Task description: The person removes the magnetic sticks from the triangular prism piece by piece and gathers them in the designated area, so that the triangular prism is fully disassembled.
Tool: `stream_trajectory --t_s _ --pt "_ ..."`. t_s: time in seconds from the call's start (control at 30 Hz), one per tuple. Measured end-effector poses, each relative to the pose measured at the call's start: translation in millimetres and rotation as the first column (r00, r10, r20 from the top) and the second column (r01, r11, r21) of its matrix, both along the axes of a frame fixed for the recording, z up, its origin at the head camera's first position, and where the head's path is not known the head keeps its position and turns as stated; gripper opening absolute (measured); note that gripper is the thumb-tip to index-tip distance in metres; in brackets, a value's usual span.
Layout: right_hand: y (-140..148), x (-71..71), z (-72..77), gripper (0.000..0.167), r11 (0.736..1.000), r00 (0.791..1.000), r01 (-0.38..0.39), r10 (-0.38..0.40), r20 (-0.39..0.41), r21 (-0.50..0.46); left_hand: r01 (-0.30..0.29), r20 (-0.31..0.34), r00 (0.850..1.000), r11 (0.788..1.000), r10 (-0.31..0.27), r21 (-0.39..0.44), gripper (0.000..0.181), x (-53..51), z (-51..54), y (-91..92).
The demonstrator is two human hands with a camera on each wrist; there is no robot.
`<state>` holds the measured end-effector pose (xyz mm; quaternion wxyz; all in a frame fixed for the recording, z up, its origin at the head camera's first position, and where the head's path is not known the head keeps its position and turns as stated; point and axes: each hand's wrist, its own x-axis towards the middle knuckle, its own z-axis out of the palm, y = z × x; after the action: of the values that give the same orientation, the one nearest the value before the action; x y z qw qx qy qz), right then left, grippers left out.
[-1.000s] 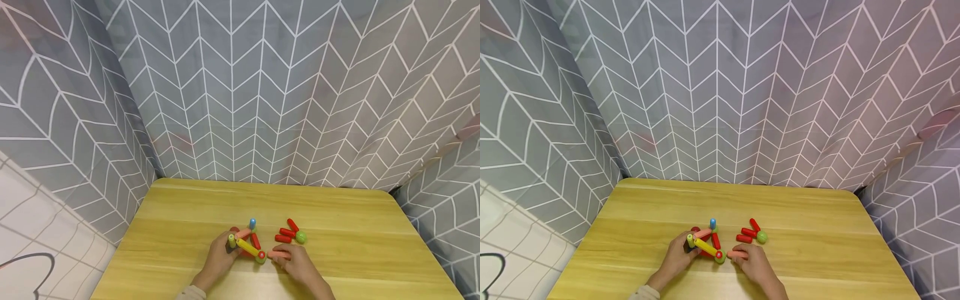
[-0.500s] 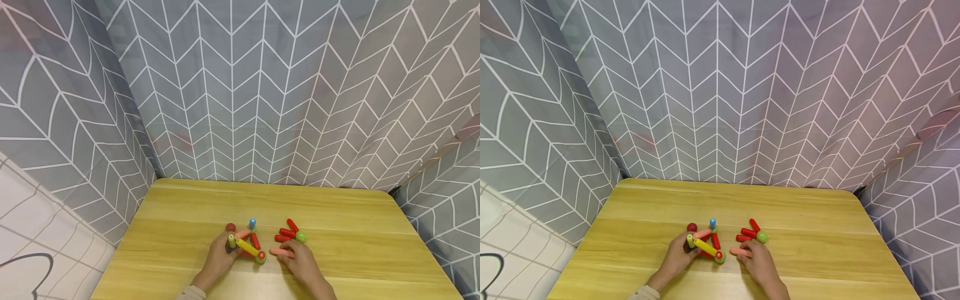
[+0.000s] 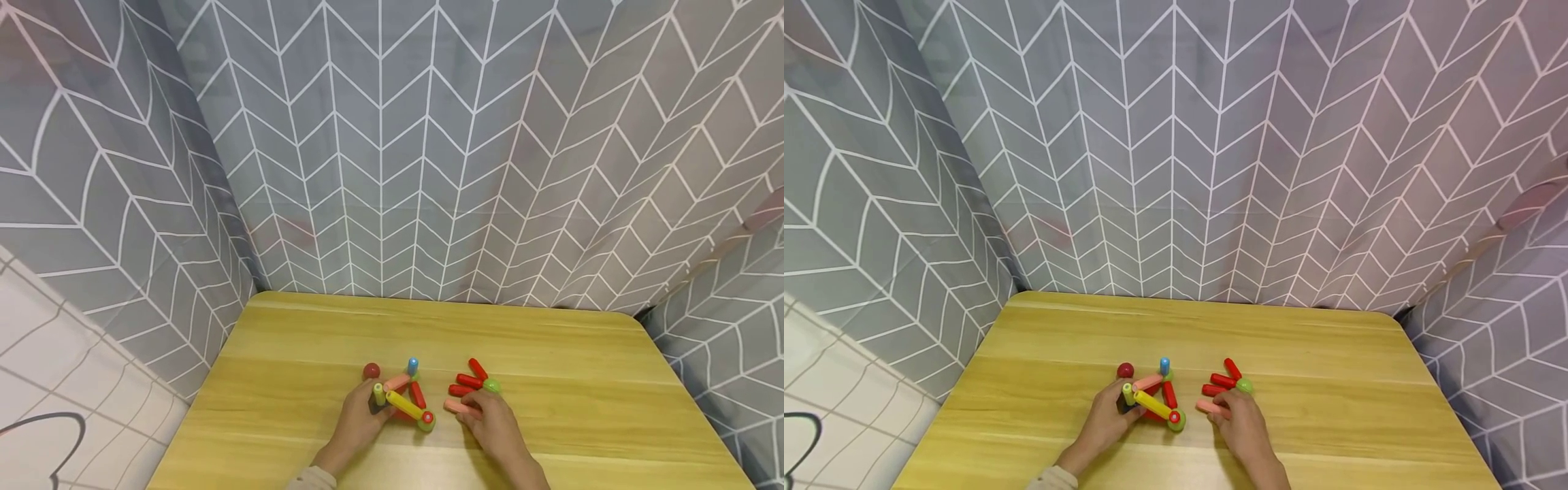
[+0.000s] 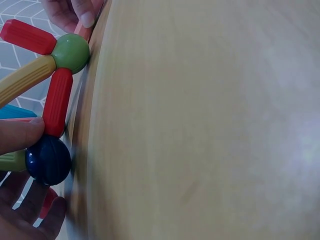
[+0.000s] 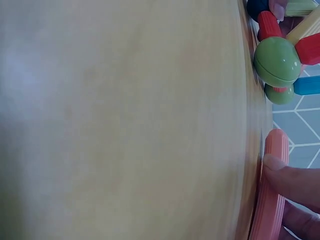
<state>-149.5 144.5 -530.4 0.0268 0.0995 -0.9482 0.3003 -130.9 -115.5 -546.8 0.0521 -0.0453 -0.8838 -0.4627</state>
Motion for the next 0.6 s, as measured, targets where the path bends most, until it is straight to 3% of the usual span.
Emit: stream_trajectory --t_s 0.37,0.6 --pt "0 -3.0 -1.9 0.017 1.000 0.997 -0.003 0.004 -0.075 0.017 -0.004 -0.004 1.000 1.000 0.004 -0.007 0.033 0.9 -2.0 0.3" --pt "-10 -3.9 7.2 0.016 0.995 0.981 -0.003 -0.015 -0.191 -0.095 -0.006 0.004 1.000 1.000 0.006 0.001 0.034 1.5 -2.2 0.6"
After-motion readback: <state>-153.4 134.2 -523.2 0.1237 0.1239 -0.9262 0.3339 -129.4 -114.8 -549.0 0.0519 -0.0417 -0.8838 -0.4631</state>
